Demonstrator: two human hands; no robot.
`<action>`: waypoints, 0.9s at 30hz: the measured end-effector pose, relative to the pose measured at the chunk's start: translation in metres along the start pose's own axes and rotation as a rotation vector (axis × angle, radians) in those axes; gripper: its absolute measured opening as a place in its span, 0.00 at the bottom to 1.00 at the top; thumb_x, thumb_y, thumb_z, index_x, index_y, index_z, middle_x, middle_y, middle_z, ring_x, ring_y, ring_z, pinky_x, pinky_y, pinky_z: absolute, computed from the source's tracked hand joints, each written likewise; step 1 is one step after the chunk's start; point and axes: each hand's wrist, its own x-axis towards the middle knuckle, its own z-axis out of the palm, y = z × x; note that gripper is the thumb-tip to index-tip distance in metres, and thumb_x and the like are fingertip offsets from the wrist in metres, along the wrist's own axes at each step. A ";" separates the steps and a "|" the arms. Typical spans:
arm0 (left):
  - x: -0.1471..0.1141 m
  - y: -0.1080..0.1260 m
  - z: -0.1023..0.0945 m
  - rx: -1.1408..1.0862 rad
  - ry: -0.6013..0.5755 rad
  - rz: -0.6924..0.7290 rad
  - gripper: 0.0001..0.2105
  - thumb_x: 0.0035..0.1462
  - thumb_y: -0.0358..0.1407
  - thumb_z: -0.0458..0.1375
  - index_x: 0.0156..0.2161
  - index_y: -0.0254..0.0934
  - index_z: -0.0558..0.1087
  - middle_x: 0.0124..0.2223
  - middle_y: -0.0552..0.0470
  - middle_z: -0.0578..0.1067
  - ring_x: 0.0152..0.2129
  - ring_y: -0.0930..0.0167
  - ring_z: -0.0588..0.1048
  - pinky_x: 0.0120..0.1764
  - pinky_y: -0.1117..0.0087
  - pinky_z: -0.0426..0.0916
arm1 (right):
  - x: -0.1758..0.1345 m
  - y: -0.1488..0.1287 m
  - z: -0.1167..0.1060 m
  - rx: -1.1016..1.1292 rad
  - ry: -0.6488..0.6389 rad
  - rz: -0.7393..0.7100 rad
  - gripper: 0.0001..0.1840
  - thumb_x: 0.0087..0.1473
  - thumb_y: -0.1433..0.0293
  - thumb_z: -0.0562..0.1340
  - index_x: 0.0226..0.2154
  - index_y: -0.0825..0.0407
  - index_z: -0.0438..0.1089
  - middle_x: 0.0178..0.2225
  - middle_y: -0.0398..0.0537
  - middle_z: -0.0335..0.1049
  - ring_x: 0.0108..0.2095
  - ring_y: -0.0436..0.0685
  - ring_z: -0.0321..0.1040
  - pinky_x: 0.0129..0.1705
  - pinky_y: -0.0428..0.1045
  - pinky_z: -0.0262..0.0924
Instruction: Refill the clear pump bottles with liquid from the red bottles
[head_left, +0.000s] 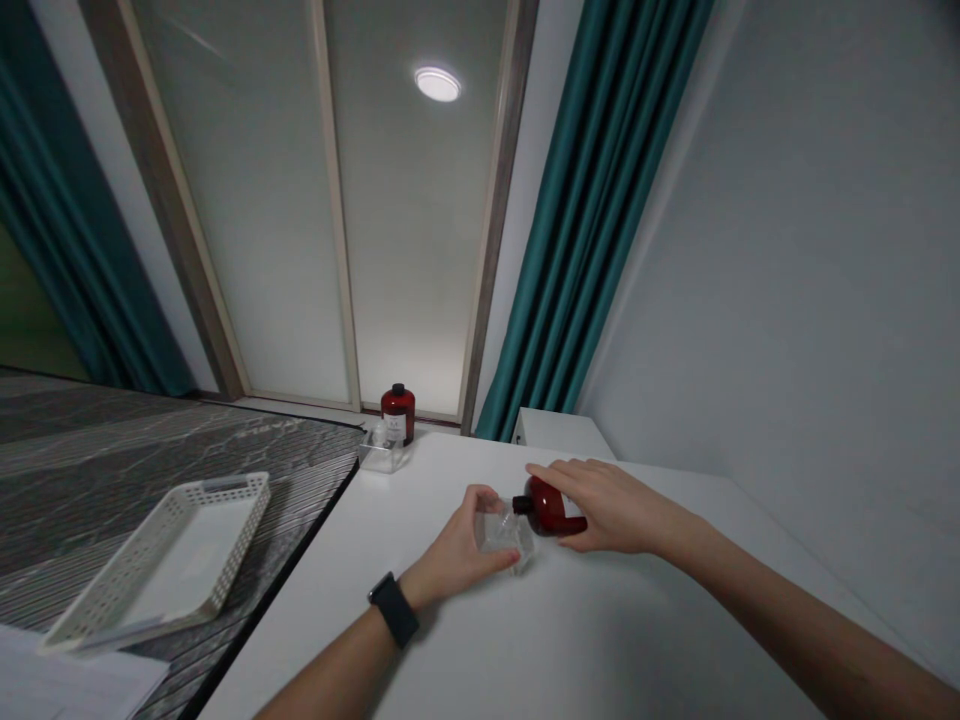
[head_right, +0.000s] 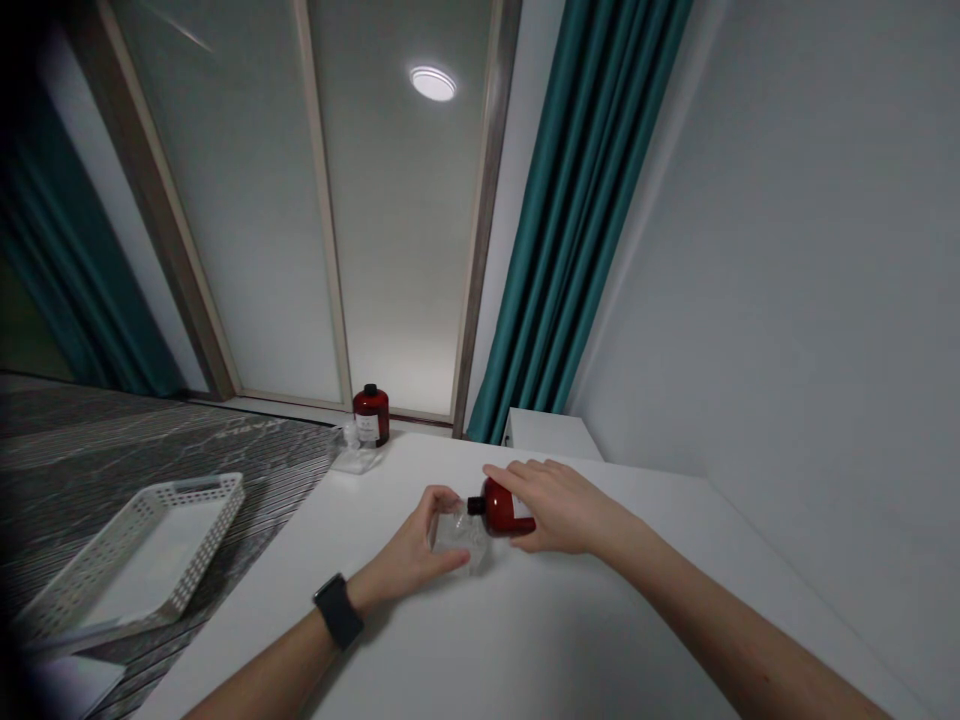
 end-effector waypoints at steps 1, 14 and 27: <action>0.000 0.000 0.000 0.000 0.000 0.001 0.27 0.49 0.35 0.68 0.50 0.38 0.59 0.48 0.47 0.68 0.50 0.60 0.68 0.55 0.56 0.60 | 0.000 0.000 0.000 -0.001 0.000 0.001 0.43 0.50 0.60 0.68 0.65 0.50 0.56 0.54 0.57 0.71 0.51 0.72 0.69 0.53 0.64 0.61; 0.000 -0.001 0.000 0.010 0.001 0.011 0.27 0.49 0.36 0.68 0.50 0.39 0.59 0.49 0.46 0.69 0.50 0.61 0.68 0.56 0.55 0.61 | 0.000 -0.002 -0.002 0.001 -0.009 -0.003 0.41 0.51 0.60 0.67 0.65 0.51 0.56 0.53 0.58 0.71 0.51 0.71 0.69 0.53 0.63 0.62; 0.001 -0.002 -0.001 0.014 0.001 0.020 0.27 0.49 0.36 0.68 0.50 0.39 0.59 0.49 0.46 0.69 0.50 0.61 0.68 0.55 0.56 0.61 | 0.001 0.000 0.000 -0.005 0.009 -0.010 0.41 0.52 0.59 0.67 0.65 0.51 0.57 0.53 0.58 0.72 0.51 0.71 0.70 0.53 0.63 0.62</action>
